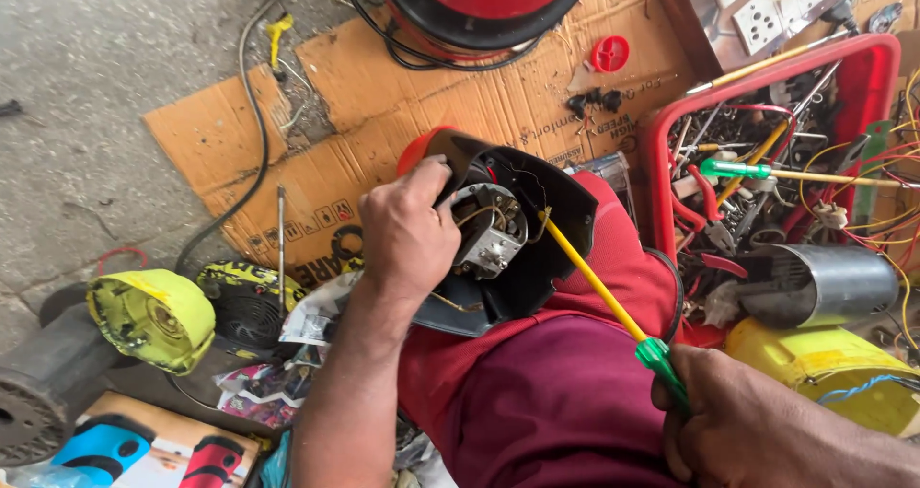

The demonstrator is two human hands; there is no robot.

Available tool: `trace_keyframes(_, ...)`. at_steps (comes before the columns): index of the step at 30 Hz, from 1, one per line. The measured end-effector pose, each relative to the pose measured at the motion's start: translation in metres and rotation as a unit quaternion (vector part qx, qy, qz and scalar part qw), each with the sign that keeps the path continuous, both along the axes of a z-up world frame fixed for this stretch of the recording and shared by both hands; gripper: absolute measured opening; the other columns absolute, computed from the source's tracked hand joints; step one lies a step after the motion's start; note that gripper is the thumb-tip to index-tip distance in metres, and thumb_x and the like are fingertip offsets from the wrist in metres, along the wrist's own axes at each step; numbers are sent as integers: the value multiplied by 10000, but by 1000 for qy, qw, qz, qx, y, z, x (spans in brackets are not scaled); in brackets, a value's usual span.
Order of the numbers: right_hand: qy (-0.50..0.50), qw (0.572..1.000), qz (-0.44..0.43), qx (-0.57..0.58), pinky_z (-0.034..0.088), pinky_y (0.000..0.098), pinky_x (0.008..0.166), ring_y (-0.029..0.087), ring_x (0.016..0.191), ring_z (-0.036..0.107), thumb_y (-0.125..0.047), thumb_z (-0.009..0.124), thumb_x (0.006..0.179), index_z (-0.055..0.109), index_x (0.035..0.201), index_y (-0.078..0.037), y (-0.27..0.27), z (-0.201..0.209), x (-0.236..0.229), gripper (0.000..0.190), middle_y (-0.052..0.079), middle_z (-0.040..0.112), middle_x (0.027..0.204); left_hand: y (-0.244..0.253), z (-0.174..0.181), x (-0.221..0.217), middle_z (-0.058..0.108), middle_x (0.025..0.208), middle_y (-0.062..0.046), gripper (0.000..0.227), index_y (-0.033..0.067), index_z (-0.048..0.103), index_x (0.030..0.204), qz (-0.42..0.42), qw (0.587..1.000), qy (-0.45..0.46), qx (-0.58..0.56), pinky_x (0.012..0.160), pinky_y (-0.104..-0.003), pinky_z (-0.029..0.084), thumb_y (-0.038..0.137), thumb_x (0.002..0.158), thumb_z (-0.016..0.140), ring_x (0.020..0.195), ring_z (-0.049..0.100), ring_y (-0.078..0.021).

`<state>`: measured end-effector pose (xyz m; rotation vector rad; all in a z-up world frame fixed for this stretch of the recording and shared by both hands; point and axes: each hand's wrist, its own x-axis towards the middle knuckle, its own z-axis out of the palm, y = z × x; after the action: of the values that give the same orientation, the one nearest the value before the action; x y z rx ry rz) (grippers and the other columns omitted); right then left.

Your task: The person uses a screwdriver to adjust internal components of a small electrical device held on their lap. They repeatedly probe and tighten connections inside the black casing while seated on the floor.

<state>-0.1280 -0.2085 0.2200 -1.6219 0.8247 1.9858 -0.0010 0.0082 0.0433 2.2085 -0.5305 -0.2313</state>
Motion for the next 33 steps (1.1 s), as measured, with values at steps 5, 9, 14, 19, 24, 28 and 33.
trace_keyframes(5, -30, 987, -141, 68, 525, 310, 549, 141, 622, 657, -11, 616, 844, 626, 844, -75, -32, -15, -39, 64, 43, 681, 633, 0, -2, -4, 767, 988, -193, 176, 3, 696, 964, -13, 1000, -2, -9, 734, -421, 608, -42, 800, 744, 829, 769, -327)
trace_keyframes(9, -63, 770, -618, 145, 516, 378, 529, 210, 624, 643, 178, 575, 666, 604, 1007, -20, -48, -36, -71, 395, 91, 668, 768, -7, -11, 4, 746, 909, -205, 162, 10, 701, 956, -23, 999, 25, 16, 746, -468, 576, -13, 814, 775, 841, 744, -379)
trace_keyframes(14, -80, 644, -729, 218, 556, 406, 560, 204, 543, 610, 132, 520, 715, 568, 1108, 40, -53, -54, -92, 406, 104, 643, 772, -14, -8, 9, 756, 901, -192, 162, 44, 748, 954, -7, 998, 42, 56, 792, -480, 564, 70, 801, 797, 863, 734, -397)
trace_keyframes(19, -128, 853, -501, 69, 498, 369, 453, 319, 551, 703, 25, 532, 761, 580, 1162, 80, -64, -70, -100, 408, 223, 791, 934, 10, -31, 22, 765, 956, -173, 267, 81, 778, 1031, 31, 997, 68, 19, 826, -430, 579, 137, 772, 816, 896, 753, -348)
trace_keyframes(24, -178, 879, -441, 42, 671, 430, 644, 324, 689, 775, 38, 592, 797, 499, 1317, 36, -42, -21, -78, 528, 204, 778, 1050, 24, -24, 33, 775, 1008, -163, 393, 106, 762, 1093, 37, 985, 118, 118, 878, -429, 557, 230, 735, 866, 974, 735, -339)
trace_keyframes(28, -237, 931, -277, 17, 667, 423, 734, 307, 810, 782, 63, 661, 887, 466, 1474, -67, -39, -6, -77, 632, 255, 728, 1008, 35, -25, 31, 726, 1181, -208, 592, 36, 684, 1253, 104, 992, 63, 32, 973, -414, 530, 262, 747, 892, 1121, 699, -342)
trace_keyframes(33, -303, 935, -158, -95, 639, 398, 734, 239, 836, 821, -125, 731, 945, 548, 1509, -214, -82, -29, -112, 600, 165, 792, 1000, 58, -14, -42, 589, 1428, -293, 708, -127, 500, 1424, 328, 926, -78, -173, 1126, -435, 459, 179, 896, 858, 1337, 582, -347)
